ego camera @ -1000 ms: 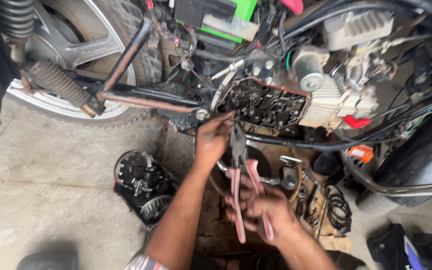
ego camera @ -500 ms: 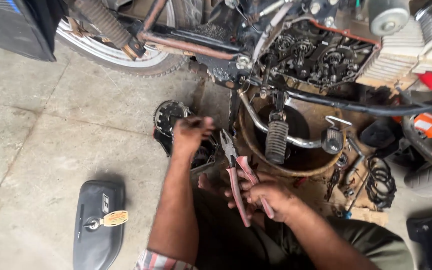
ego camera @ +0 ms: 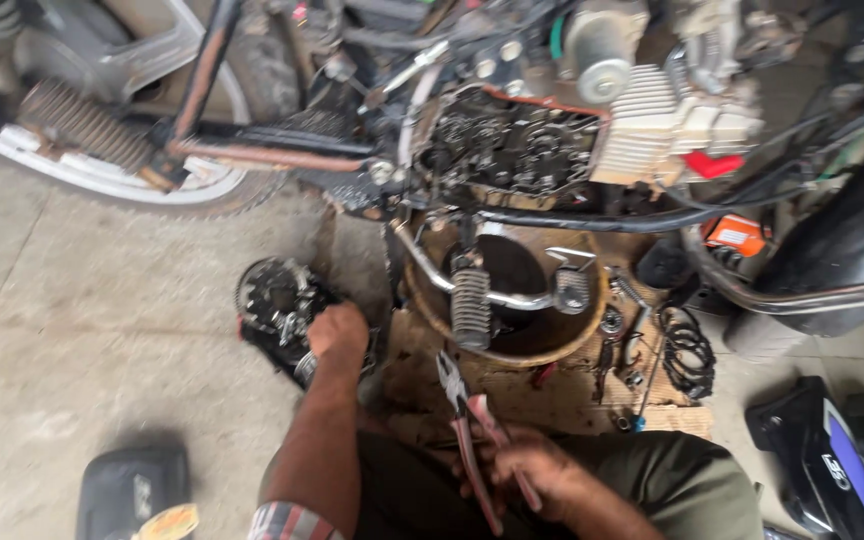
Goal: The person sits on the floor beside a motorcycle with its engine casing removed and works on the exposed engine internals. They use pliers to grip and turn parts inside the engine, use a screwdriver on engine components, and handle small parts and fasteners placed on the cardboard below.
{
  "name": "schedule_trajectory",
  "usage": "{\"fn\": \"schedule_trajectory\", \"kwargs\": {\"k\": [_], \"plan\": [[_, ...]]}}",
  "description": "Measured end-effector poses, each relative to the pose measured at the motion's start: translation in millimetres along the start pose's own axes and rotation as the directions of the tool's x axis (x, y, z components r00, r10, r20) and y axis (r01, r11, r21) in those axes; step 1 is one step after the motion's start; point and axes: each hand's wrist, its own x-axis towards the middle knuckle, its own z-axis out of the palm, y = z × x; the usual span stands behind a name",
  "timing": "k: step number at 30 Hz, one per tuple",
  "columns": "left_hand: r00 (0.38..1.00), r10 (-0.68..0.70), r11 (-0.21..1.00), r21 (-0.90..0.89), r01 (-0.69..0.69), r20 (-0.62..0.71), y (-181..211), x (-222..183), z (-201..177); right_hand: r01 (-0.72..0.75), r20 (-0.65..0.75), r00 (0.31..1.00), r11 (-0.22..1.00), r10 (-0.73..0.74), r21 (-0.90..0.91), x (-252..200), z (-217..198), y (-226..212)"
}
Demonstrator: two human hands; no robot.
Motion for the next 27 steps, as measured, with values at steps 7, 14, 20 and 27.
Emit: {"fn": "schedule_trajectory", "kwargs": {"k": [7, 14, 20, 27], "plan": [[0.991, -0.134, 0.986, -0.103, 0.131, -0.017, -4, 5, 6, -0.035, -0.015, 0.999, 0.999, 0.035, 0.018, -27, -1, -8], [0.990, -0.093, 0.986, -0.146, 0.077, -0.106, 4, -30, -25, 0.050, -0.002, 0.999, 0.947, -0.053, -0.319, -75, -100, 23], [0.865, 0.154, 0.874, -0.343, -0.344, -0.477, 38, -93, -73, -0.191, -0.309, 0.939, 0.517, -0.152, -0.834, -200, -251, 33], [0.842, 0.199, 0.297, -0.787, -0.540, -0.502, 148, -114, -103, -0.355, -0.497, 0.843, 0.483, -0.207, -0.801, -331, -437, 40]]}}
